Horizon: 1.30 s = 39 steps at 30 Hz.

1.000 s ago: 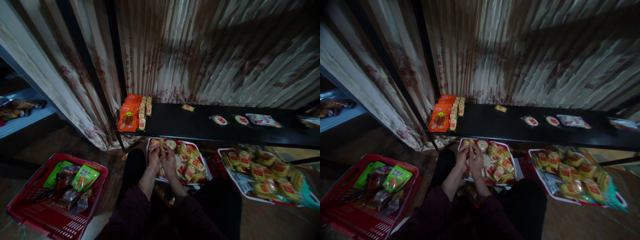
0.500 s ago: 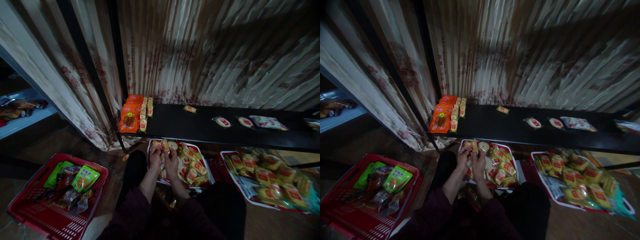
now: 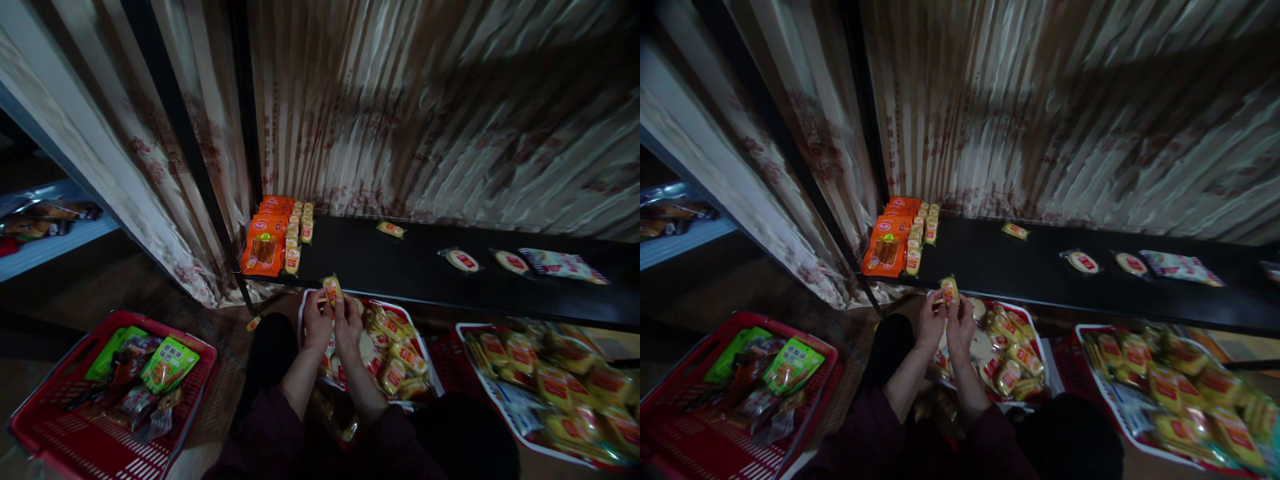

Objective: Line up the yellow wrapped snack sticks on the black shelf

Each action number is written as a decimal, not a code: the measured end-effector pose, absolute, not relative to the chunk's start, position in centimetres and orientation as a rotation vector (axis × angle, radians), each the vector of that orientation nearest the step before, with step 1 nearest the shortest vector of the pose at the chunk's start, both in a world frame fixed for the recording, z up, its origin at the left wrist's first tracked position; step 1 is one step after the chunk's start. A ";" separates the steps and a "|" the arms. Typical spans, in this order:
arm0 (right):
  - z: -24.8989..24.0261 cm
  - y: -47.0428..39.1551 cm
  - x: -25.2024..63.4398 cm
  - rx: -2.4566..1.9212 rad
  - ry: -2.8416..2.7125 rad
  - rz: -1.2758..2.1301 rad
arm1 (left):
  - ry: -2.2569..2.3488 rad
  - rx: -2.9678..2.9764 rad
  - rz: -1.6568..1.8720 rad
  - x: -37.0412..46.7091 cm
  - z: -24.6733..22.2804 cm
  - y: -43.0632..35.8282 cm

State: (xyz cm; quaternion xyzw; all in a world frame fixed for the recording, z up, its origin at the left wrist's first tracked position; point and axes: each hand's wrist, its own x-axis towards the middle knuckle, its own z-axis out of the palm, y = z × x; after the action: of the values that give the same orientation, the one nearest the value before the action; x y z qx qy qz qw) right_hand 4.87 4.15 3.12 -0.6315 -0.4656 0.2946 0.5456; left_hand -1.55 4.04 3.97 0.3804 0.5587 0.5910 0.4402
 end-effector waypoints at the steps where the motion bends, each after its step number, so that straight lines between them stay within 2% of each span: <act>1: 3.2 4.6 4.8 -1.494 -1.118 0.710 | 1.415 0.970 1.469 -1.7 4.3 4.3; 16: 3.5 12.5 4.0 -1.473 -1.258 0.740 | 1.681 1.287 1.427 -3.6 6.6 10.3; 28: 3.2 17.7 3.8 -1.533 -1.514 0.710 | 1.805 1.259 1.321 -2.9 5.5 15.3; 39: 2.8 20.8 3.0 -1.435 -1.489 0.742 | 1.792 1.251 1.246 -3.3 5.6 17.7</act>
State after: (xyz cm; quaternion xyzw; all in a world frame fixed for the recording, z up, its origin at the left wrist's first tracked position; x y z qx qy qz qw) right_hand 3.03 20.75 2.75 -0.5817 -0.6034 0.3009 0.4550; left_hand -3.25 17.72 5.63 0.4731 0.6777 0.4712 0.3080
